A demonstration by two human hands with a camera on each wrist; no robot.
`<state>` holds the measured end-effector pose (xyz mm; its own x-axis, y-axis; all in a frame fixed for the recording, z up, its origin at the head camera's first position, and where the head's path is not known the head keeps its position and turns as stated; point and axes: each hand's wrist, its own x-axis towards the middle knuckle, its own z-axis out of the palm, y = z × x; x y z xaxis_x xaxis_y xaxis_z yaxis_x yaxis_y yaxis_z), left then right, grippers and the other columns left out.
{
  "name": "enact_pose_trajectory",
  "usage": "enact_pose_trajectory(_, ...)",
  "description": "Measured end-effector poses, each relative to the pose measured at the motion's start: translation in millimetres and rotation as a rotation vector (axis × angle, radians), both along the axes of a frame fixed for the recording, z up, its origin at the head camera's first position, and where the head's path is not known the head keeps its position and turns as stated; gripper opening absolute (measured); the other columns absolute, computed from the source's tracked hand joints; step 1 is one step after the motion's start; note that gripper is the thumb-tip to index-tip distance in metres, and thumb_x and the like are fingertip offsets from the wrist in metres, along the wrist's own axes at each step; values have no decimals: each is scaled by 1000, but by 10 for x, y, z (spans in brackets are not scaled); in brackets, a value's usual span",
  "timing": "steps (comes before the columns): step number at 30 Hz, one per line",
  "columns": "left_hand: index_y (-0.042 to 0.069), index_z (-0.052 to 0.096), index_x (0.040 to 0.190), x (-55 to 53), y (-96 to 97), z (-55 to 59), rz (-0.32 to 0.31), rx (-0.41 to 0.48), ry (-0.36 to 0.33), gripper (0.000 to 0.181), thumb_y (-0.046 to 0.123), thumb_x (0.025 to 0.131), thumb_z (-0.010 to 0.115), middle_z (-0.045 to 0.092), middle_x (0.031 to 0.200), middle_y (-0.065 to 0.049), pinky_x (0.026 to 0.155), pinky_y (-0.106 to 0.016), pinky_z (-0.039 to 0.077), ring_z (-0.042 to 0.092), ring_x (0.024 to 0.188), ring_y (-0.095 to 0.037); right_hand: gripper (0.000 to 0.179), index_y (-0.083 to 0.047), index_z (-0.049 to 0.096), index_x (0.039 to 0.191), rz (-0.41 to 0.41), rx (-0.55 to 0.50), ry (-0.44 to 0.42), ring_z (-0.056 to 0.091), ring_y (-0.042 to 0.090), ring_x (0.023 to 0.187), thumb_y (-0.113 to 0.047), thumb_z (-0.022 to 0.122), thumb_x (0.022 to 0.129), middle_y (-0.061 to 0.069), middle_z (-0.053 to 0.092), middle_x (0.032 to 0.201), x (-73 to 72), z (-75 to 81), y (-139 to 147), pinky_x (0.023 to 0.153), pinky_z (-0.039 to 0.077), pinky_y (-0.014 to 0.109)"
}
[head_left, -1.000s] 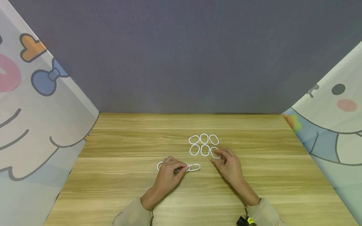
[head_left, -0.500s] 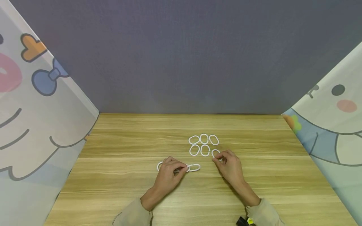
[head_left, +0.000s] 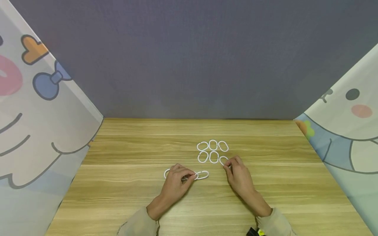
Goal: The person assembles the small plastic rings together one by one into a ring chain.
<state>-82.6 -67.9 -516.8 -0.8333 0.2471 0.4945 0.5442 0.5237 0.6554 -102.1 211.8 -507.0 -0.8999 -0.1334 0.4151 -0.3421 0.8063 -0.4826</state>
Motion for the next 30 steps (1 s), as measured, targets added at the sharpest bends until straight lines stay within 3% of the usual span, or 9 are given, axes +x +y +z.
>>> enact_pose_trajectory(6, 18, 86, 95, 3, -3, 1, -1, -3, -7, 8, 13, 92, 91, 82, 92, 10, 80, -31, 49, 63, 88, -7, 11, 3, 68, 99, -24, -27, 29, 61, 19, 76, 8, 78, 98, 15, 64, 100, 1, -12, 8, 62, 54, 35)
enact_pose_trajectory(11, 18, 86, 95, 5, 0, 6, 0, -9, -22, 7, 14, 92, 91, 82, 92, 11, 80, -31, 49, 63, 89, -7, 7, 9, 64, 104, -35, -110, 15, 56, 17, 74, 8, 71, 103, 15, 63, 92, 0, -6, 23, 60, 50, 30)
enact_pose_trajectory(17, 18, 86, 94, 2, -2, 2, 0, -9, -14, 8, 13, 91, 92, 82, 91, 11, 80, -31, 49, 63, 88, -6, 1, 10, 62, 109, -38, -283, -109, 61, 11, 66, 10, 62, 108, 10, 65, 80, -26, 7, 43, 50, 49, 22)
enact_pose_trajectory(22, 19, 86, 94, 3, -6, -7, 2, -11, -16, 8, 13, 92, 91, 81, 91, 11, 80, -31, 49, 62, 88, -6, 4, 11, 61, 112, -66, -477, -148, 66, 11, 65, 8, 59, 110, 15, 69, 81, -35, 13, 49, 52, 55, 20)
enact_pose_trajectory(27, 18, 86, 95, 10, -5, -3, 0, -5, -22, 7, 13, 92, 91, 82, 92, 10, 80, -31, 48, 62, 88, -6, 24, 13, 62, 133, -52, -603, -60, 67, 10, 60, 12, 58, 109, 21, 69, 87, -42, 7, 55, 52, 55, 19)
enact_pose_trajectory(30, 18, 86, 95, 5, -1, -2, -1, -1, -13, 8, 13, 92, 91, 82, 92, 10, 80, -31, 48, 62, 88, -6, 38, 13, 58, 146, -40, -662, -63, 67, 9, 61, 14, 56, 108, 24, 67, 93, -46, 4, 67, 53, 56, 19)
